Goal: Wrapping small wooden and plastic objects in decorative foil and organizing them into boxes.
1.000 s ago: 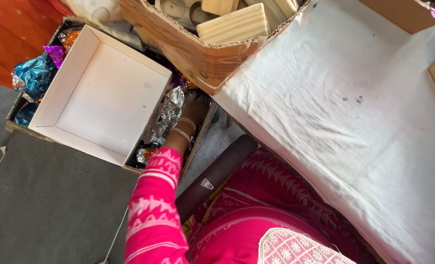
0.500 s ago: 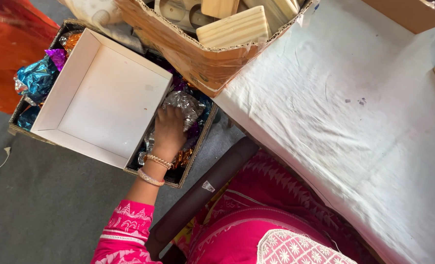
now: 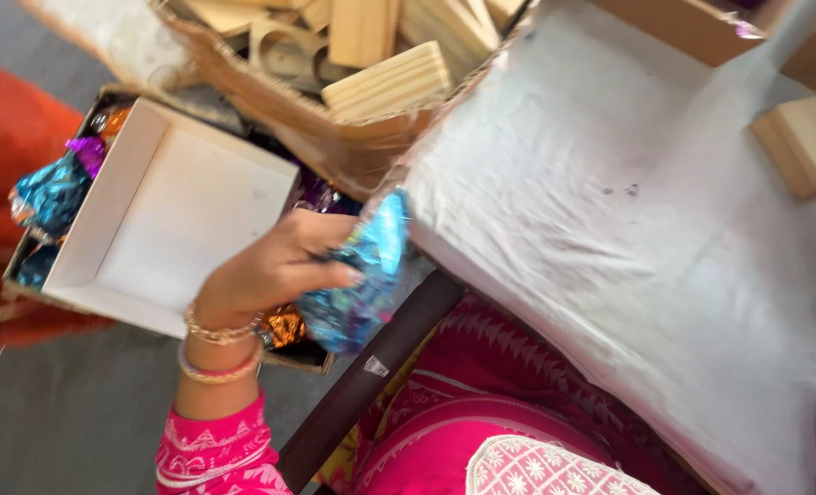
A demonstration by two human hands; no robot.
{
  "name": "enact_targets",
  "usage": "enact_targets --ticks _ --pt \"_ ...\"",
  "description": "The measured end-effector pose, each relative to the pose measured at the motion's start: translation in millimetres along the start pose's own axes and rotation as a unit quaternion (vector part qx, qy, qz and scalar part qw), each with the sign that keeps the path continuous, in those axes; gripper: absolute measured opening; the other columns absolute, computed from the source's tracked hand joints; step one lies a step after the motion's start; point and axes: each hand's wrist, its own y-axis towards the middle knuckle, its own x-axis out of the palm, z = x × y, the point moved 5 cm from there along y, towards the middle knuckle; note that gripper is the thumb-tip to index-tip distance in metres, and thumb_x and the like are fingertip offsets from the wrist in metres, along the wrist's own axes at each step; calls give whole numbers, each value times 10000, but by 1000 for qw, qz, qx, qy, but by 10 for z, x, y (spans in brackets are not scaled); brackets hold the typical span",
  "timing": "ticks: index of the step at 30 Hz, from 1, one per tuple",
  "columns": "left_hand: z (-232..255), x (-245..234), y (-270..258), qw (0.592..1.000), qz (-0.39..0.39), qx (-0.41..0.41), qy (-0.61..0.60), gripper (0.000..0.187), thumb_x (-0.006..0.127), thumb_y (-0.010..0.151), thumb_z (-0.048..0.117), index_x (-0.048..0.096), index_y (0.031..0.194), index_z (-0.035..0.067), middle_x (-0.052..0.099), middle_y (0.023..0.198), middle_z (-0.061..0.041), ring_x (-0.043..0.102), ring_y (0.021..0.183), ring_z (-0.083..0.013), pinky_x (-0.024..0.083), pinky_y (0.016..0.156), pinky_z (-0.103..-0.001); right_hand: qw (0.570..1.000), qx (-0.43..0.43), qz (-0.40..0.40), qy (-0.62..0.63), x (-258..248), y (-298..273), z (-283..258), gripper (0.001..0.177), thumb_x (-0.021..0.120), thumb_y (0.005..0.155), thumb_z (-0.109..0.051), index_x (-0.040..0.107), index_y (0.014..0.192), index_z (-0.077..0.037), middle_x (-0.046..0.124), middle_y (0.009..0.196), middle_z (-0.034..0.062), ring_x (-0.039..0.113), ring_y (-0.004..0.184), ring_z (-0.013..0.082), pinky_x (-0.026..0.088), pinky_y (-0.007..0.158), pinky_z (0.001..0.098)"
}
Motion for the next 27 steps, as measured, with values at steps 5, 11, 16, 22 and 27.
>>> enact_targets --ticks 5,11,16,22,27 --pt "666 519 1032 965 -40 259 22 258 669 964 200 624 1074 -28 621 983 -119 582 894 -226 510 863 -345 997 4 58 43 232 -217 -484 388 525 1223 -381 587 1297 -5 649 1167 100 654 1011 150 562 867 298" --pt "254 1208 2715 912 -141 105 -371 287 685 954 216 674 1116 -22 725 965 -97 667 865 -168 584 805 -315 950 105 -78 285 723 -221 -604 1001 416 923 -824 399 1553 -47 630 1293 139 619 1227 249 497 1072 434" --pt "90 1450 3720 977 36 155 -139 220 686 1012 157 649 1070 -52 716 932 -76 619 860 -79 583 759 -287 914 93 -37 392 508 -193 -577 1099 460 881 -852 302 1623 -57 581 1372 129 575 1287 237 479 1102 426" --pt "-497 1835 4461 953 141 258 -77 305 711 904 58 647 1180 -56 745 1016 -100 724 931 -173 588 801 -321 986 -16 -13 166 150 -173 -377 985 790 876 -409 252 1633 -79 493 1377 60 509 1328 169 458 1108 325" --pt "-486 1950 4277 977 87 -34 -191 453 732 742 141 666 1173 18 725 971 -113 684 792 -236 530 641 -412 948 81 159 263 -116 -182 262 355 653 981 37 548 1319 9 655 1232 49 630 1156 136 529 1037 277"
